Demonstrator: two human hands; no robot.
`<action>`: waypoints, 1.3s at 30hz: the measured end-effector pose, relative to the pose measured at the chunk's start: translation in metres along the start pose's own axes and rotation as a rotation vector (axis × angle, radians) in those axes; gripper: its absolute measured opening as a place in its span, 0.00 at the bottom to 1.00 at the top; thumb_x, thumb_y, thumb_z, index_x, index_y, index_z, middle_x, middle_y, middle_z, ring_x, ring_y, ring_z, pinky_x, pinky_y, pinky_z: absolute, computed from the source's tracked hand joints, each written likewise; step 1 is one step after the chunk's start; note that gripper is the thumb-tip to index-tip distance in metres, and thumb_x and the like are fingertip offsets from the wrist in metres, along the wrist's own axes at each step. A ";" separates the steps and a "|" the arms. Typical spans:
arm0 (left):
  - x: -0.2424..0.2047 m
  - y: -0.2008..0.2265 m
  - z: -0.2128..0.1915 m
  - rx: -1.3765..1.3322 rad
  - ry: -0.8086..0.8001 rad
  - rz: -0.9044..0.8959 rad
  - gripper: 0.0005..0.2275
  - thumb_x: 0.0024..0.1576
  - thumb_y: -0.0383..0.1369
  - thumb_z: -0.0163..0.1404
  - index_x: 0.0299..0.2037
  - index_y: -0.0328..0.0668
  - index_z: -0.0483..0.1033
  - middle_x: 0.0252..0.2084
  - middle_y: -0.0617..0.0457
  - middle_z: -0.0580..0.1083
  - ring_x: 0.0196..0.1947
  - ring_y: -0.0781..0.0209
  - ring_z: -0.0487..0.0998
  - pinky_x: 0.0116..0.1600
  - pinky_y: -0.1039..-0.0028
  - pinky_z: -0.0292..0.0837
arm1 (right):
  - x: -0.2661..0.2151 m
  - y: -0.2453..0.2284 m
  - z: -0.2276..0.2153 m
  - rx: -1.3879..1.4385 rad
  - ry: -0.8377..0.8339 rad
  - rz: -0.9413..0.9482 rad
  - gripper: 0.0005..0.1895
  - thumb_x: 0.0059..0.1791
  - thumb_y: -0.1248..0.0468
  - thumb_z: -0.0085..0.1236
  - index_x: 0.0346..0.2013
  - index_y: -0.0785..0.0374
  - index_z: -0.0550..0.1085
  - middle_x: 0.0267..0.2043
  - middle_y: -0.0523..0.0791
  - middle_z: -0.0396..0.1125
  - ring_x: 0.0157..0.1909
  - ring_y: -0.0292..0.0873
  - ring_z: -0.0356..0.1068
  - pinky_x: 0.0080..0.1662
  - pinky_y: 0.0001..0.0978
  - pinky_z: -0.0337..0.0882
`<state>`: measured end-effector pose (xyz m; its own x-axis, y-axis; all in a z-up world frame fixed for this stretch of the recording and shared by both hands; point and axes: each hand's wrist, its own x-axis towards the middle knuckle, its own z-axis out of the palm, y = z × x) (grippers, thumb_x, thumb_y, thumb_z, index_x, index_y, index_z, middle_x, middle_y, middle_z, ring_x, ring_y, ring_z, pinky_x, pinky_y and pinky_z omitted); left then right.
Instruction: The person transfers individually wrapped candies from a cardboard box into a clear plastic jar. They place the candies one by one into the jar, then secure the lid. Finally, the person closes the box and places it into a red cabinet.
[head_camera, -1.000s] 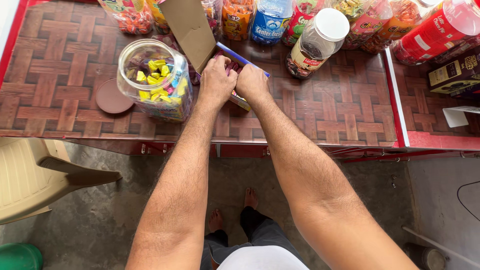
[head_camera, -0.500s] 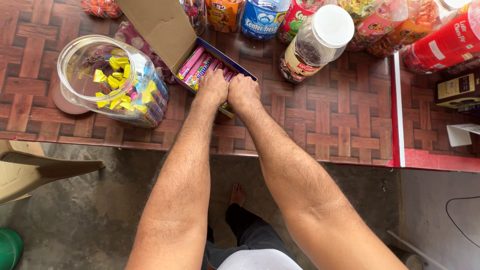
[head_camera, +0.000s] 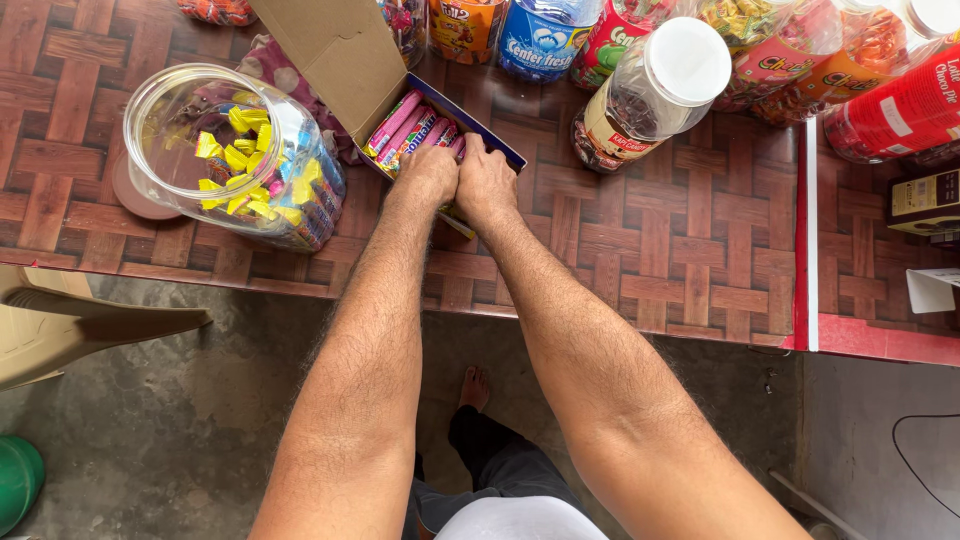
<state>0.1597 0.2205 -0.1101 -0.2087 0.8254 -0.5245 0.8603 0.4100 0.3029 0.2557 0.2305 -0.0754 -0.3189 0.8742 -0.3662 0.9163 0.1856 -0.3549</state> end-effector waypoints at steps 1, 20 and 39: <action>-0.004 0.001 -0.002 -0.106 0.015 -0.055 0.17 0.66 0.34 0.48 0.65 0.49 0.73 0.67 0.43 0.68 0.68 0.49 0.68 0.72 0.52 0.66 | 0.002 0.001 0.002 0.027 0.014 -0.017 0.32 0.53 0.60 0.52 0.70 0.57 0.54 0.54 0.59 0.65 0.57 0.57 0.70 0.55 0.50 0.74; -0.006 -0.023 0.000 -0.623 0.377 -0.112 0.20 0.61 0.44 0.42 0.56 0.42 0.77 0.58 0.38 0.72 0.60 0.41 0.73 0.67 0.52 0.66 | 0.021 -0.009 0.017 0.359 0.140 0.140 0.26 0.48 0.50 0.65 0.54 0.62 0.73 0.54 0.54 0.71 0.60 0.54 0.70 0.59 0.49 0.69; 0.051 -0.040 0.019 -0.378 0.128 -0.185 0.21 0.65 0.40 0.35 0.56 0.37 0.77 0.61 0.39 0.74 0.63 0.44 0.73 0.68 0.48 0.63 | 0.064 0.005 0.056 0.421 0.114 0.220 0.16 0.51 0.58 0.56 0.50 0.62 0.80 0.55 0.54 0.73 0.58 0.52 0.74 0.58 0.46 0.73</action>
<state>0.1237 0.2391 -0.1642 -0.4197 0.7567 -0.5012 0.5775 0.6487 0.4957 0.2267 0.2621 -0.1485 -0.0787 0.9204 -0.3830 0.7738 -0.1858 -0.6055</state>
